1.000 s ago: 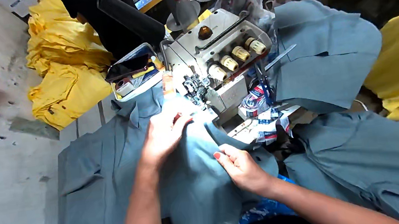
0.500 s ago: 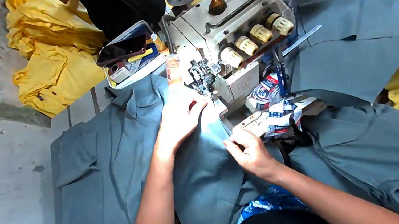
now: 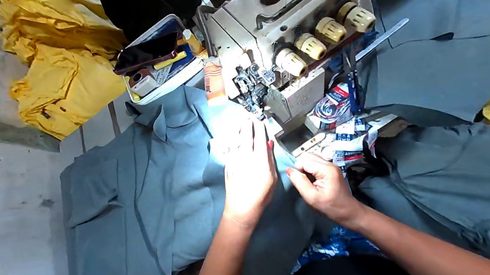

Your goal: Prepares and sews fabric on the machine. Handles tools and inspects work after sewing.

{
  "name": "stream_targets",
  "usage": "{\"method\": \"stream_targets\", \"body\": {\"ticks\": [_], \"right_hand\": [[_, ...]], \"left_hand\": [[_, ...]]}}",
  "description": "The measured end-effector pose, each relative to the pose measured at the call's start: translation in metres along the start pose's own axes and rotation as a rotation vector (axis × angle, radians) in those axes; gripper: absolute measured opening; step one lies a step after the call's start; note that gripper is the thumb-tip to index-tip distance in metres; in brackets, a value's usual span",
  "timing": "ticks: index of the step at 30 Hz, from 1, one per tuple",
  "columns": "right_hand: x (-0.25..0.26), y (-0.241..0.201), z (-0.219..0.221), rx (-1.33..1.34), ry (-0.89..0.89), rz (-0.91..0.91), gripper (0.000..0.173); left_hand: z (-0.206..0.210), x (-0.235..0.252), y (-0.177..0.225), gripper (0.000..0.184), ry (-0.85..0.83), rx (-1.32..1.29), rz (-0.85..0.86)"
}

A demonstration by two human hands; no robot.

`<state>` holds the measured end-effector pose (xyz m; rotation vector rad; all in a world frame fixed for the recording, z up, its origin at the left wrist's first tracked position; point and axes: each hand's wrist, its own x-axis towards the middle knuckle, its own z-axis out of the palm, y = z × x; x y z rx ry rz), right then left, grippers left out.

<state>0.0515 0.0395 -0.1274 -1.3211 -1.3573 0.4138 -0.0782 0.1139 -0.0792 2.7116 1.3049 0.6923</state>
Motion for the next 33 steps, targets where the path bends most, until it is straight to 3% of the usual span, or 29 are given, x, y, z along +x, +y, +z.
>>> {"method": "stream_targets", "body": {"ticks": [8,11,13,16,18,20,22,25,26,28,31,33], "right_hand": [[0.017,0.008,0.002,-0.033,0.056,-0.007,0.026],[0.033,0.01,-0.001,-0.038,-0.006,0.022,0.026],[0.045,0.012,-0.005,-0.022,-0.098,0.078,0.025],[0.057,0.015,-0.011,0.052,-0.172,0.092,0.023],[0.058,0.018,-0.013,0.146,-0.191,0.106,0.018],[0.058,0.02,-0.014,0.211,-0.206,0.108,0.015],[0.059,0.019,-0.015,0.231,-0.219,0.105,0.015],[0.058,0.018,-0.014,0.285,-0.217,0.13,0.016],[0.058,0.017,-0.013,0.307,-0.212,0.138,0.017],[0.057,0.015,-0.013,0.355,-0.221,0.164,0.019],[0.048,0.005,-0.015,0.418,-0.235,0.231,0.016],[0.039,0.002,-0.012,0.483,-0.236,0.259,0.025]], "left_hand": [[0.0,0.017,-0.006,0.03,0.05,-0.084,-0.032],[-0.005,0.03,-0.024,0.025,0.064,-0.147,0.03],[-0.006,0.031,-0.04,0.035,0.069,-0.217,-0.008],[-0.022,-0.004,-0.048,0.049,0.193,-0.296,-0.3],[-0.025,-0.061,-0.053,0.052,0.465,-0.2,-0.481],[-0.016,-0.134,-0.062,0.067,0.697,-0.011,-0.673],[-0.011,-0.193,-0.061,0.077,0.671,0.06,-0.931],[-0.014,-0.23,-0.054,0.037,0.526,-0.18,-1.175],[-0.025,-0.228,-0.053,0.028,0.52,-0.28,-1.201],[-0.066,-0.211,-0.059,0.029,0.516,-0.415,-1.219],[-0.135,-0.175,-0.099,0.039,0.56,-0.313,-1.112],[-0.161,-0.138,-0.133,0.043,0.634,-0.215,-0.998]]}}
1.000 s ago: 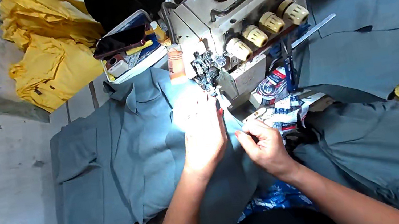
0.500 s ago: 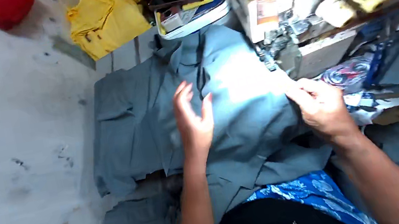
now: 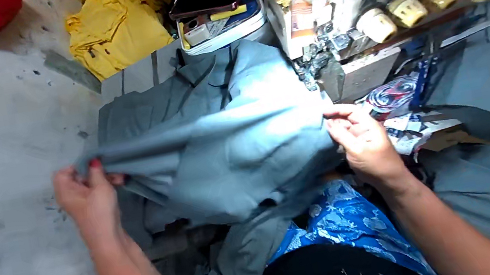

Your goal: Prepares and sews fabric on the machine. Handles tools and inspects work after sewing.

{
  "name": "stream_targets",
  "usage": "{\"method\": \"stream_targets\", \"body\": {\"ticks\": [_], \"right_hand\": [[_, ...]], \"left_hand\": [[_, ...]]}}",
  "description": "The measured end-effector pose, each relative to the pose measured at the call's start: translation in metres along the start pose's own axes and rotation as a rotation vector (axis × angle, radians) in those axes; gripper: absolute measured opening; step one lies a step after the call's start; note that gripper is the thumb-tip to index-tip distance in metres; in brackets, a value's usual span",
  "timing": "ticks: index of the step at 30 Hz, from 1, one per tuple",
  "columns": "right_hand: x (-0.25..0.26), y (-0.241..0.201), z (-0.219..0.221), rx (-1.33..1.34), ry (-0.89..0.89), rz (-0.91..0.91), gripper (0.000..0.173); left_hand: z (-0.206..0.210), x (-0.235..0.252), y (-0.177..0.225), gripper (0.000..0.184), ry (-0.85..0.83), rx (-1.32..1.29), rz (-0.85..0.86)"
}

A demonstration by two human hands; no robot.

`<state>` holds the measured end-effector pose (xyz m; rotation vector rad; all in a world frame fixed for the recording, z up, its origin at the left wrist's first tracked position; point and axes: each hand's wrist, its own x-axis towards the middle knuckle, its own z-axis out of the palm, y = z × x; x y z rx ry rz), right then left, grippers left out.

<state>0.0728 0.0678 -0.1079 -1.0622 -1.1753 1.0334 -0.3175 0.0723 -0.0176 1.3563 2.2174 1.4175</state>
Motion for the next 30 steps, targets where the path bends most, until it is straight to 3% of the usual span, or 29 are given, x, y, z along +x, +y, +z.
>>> {"method": "stream_targets", "body": {"ticks": [2,4,6,8,10,13,15,18,21,23,26,30], "right_hand": [[-0.008,0.004,0.006,0.002,0.02,0.044,0.034],[-0.015,0.012,0.007,-0.04,0.009,0.085,0.039],[-0.018,0.017,0.006,-0.064,0.0,0.109,0.034],[-0.018,0.015,0.004,-0.111,-0.01,0.13,0.021],[-0.015,0.008,0.001,-0.14,-0.044,0.193,0.015],[-0.008,0.003,0.001,-0.027,-0.083,0.331,0.01],[-0.005,0.002,0.004,0.122,-0.068,0.398,0.008],[-0.002,0.003,0.009,0.154,-0.043,0.349,0.01],[-0.008,0.004,0.011,-0.042,0.046,0.179,0.012],[-0.013,0.003,0.007,-0.149,0.083,0.082,0.011],[-0.016,0.004,0.003,-0.211,0.11,-0.002,0.014],[-0.012,0.003,0.003,-0.212,0.111,0.015,0.017]], "left_hand": [[0.027,0.031,0.026,0.053,0.049,0.0,0.132],[0.058,0.019,0.051,0.07,-0.07,0.018,0.347],[0.097,-0.044,0.059,0.074,-0.211,0.106,0.644],[0.141,-0.122,0.038,0.061,-0.299,0.108,0.878],[0.173,-0.165,0.009,0.044,-0.293,0.091,0.866],[0.186,-0.174,-0.013,0.024,-0.219,-0.006,0.686],[0.175,-0.169,-0.003,0.021,-0.239,-0.037,0.604],[0.141,-0.151,0.034,0.023,-0.372,-0.115,0.47],[0.102,-0.135,0.078,0.022,-0.592,-0.236,0.595],[0.09,-0.14,0.102,0.024,-0.679,-0.161,0.743],[0.096,-0.159,0.115,0.026,-0.753,-0.034,0.871],[0.118,-0.169,0.112,0.026,-0.806,0.039,0.861]]}}
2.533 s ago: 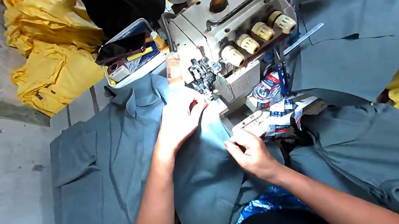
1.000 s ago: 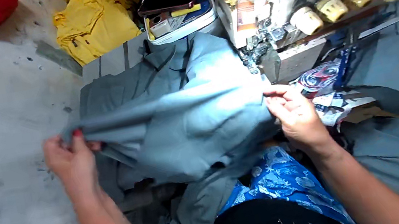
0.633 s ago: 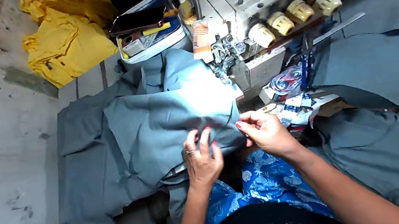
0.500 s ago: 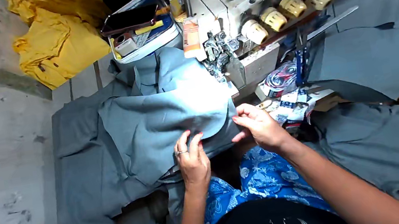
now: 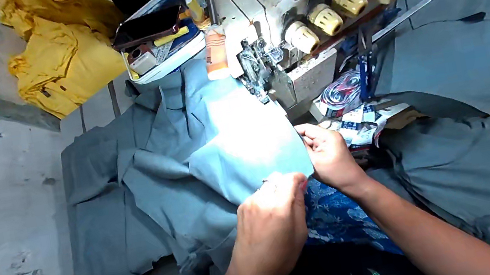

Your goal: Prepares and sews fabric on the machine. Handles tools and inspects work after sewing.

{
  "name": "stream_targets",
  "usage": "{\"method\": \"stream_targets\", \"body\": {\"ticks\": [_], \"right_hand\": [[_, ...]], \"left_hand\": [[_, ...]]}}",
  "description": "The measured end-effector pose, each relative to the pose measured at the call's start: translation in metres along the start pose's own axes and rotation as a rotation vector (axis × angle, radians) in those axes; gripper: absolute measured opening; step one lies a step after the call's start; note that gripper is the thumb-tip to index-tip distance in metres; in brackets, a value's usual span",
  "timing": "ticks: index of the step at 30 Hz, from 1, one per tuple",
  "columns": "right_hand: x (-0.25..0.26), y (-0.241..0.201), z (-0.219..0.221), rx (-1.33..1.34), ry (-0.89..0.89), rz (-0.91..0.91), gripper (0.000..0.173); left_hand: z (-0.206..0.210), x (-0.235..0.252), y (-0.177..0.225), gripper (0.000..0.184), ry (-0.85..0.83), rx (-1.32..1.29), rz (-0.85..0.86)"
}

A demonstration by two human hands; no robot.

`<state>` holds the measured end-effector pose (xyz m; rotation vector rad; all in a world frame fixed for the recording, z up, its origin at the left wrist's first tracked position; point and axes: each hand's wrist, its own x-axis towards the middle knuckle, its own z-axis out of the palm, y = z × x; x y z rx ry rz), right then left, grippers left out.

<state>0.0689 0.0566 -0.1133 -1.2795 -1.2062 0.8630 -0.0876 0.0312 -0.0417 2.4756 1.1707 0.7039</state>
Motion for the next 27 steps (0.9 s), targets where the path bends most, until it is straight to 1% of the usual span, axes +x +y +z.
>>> {"method": "stream_targets", "body": {"ticks": [3,5,7,9,11,12,14,16,17,19,20,22,25,27], "right_hand": [[0.009,-0.004,0.002,-0.034,-0.022,0.026,0.019],[0.016,-0.004,0.003,-0.083,-0.027,-0.001,0.017],[0.021,-0.005,0.004,-0.097,-0.029,-0.014,0.016],[0.024,-0.007,0.002,-0.043,-0.068,0.043,0.015],[0.022,-0.009,-0.002,0.051,-0.122,0.148,0.013],[0.019,-0.008,-0.005,0.078,-0.144,0.212,0.014],[0.011,-0.007,-0.011,0.108,-0.187,0.333,0.018],[0.004,-0.002,-0.015,0.122,-0.207,0.402,0.021],[0.002,-0.001,-0.015,0.141,-0.198,0.408,0.02],[-0.001,-0.001,-0.013,0.192,-0.156,0.381,0.018],[-0.002,-0.003,-0.011,0.204,-0.138,0.349,0.018],[-0.003,-0.006,-0.009,0.176,-0.121,0.278,0.017],[-0.011,-0.009,-0.005,0.114,-0.076,0.171,0.015],[-0.012,-0.009,-0.003,0.122,-0.052,0.15,0.013]], "left_hand": [[0.005,0.014,-0.008,0.028,0.011,0.031,-0.043],[0.006,0.026,-0.015,0.026,0.036,0.049,-0.059],[0.005,0.041,-0.023,0.022,0.023,0.037,-0.083],[0.001,0.051,-0.033,0.022,-0.053,-0.032,-0.122],[-0.006,0.048,-0.048,0.028,-0.126,-0.139,-0.151],[-0.008,0.042,-0.056,0.026,-0.117,-0.185,-0.166],[-0.013,0.026,-0.069,0.017,-0.066,-0.273,-0.233],[-0.016,0.016,-0.071,0.01,0.034,-0.385,-0.339],[-0.017,0.015,-0.07,0.006,0.093,-0.445,-0.38],[-0.019,0.018,-0.062,0.007,0.197,-0.496,-0.422],[-0.022,0.021,-0.056,0.007,0.232,-0.456,-0.403],[-0.031,0.027,-0.038,0.011,0.246,-0.252,-0.284],[-0.032,0.029,-0.013,0.024,0.159,0.118,-0.082],[-0.024,0.031,-0.004,0.028,0.099,0.231,-0.02]]}}
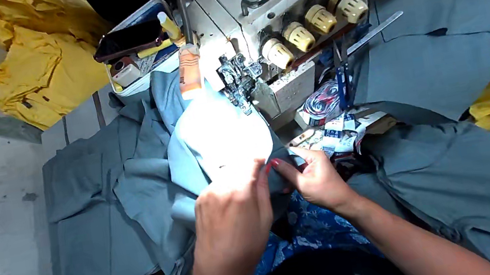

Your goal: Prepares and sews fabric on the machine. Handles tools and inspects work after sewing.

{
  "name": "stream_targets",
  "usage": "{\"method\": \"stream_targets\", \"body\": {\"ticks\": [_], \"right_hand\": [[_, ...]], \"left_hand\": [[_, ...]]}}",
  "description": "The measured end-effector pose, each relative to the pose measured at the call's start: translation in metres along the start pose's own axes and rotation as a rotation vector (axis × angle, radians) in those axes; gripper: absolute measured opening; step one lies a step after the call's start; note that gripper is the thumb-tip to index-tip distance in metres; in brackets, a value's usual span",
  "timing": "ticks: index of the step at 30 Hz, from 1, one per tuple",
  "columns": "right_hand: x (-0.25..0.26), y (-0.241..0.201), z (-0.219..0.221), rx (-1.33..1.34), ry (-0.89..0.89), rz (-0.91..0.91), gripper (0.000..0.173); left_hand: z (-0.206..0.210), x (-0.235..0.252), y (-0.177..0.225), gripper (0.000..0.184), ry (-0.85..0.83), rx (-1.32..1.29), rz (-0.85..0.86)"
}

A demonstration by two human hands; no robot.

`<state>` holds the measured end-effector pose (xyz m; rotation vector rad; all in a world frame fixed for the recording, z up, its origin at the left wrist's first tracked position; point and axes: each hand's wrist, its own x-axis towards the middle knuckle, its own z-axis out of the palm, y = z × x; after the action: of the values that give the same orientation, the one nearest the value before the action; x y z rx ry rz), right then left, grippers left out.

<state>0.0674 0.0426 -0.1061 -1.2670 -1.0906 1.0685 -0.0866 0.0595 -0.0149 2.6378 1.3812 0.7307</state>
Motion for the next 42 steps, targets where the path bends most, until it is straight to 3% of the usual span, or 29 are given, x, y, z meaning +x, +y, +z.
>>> {"method": "stream_targets", "body": {"ticks": [6,11,15,21,23,26,29,32,36,37,39,42], "right_hand": [[0.011,0.001,0.004,-0.05,0.008,-0.018,0.019],[0.026,0.0,0.006,-0.022,-0.028,-0.044,0.018],[0.033,-0.007,0.006,-0.052,-0.011,-0.039,0.017],[0.035,0.0,0.0,-0.147,-0.049,-0.109,0.018],[0.029,0.003,-0.004,-0.311,-0.052,-0.109,0.017],[0.012,0.007,-0.006,-0.656,0.098,-0.326,0.016],[0.008,0.005,-0.008,-0.726,0.137,-0.654,0.027],[0.014,-0.003,0.0,-0.894,-0.055,-0.689,0.038],[0.013,-0.003,0.005,-1.032,-0.329,-0.516,0.039],[0.004,-0.01,0.001,-1.006,-0.461,-0.425,0.04],[-0.021,-0.035,-0.013,-0.853,-0.893,-0.169,0.043],[-0.053,-0.033,-0.03,-0.581,-1.47,-0.04,0.041]], "left_hand": [[0.018,0.016,0.006,0.022,-0.058,0.085,-0.028],[0.019,0.048,0.014,0.02,-0.25,0.139,-0.247],[0.027,0.059,0.016,0.022,-0.263,0.181,-0.321],[0.035,0.051,0.009,0.019,-0.183,0.248,-0.197],[0.037,0.032,0.009,0.021,-0.108,0.256,-0.121],[0.042,0.001,0.0,0.021,-0.006,0.169,-0.067],[0.037,-0.006,-0.028,0.019,0.02,-0.034,-0.159],[0.036,0.01,-0.052,0.024,0.084,-0.139,-0.217],[0.037,0.038,-0.081,0.029,-0.026,-0.208,-0.255],[0.036,0.043,-0.088,0.028,-0.058,-0.227,-0.242],[0.035,0.05,-0.097,0.027,-0.086,-0.276,-0.206],[0.036,0.058,-0.108,0.024,-0.099,-0.312,-0.141]]}}
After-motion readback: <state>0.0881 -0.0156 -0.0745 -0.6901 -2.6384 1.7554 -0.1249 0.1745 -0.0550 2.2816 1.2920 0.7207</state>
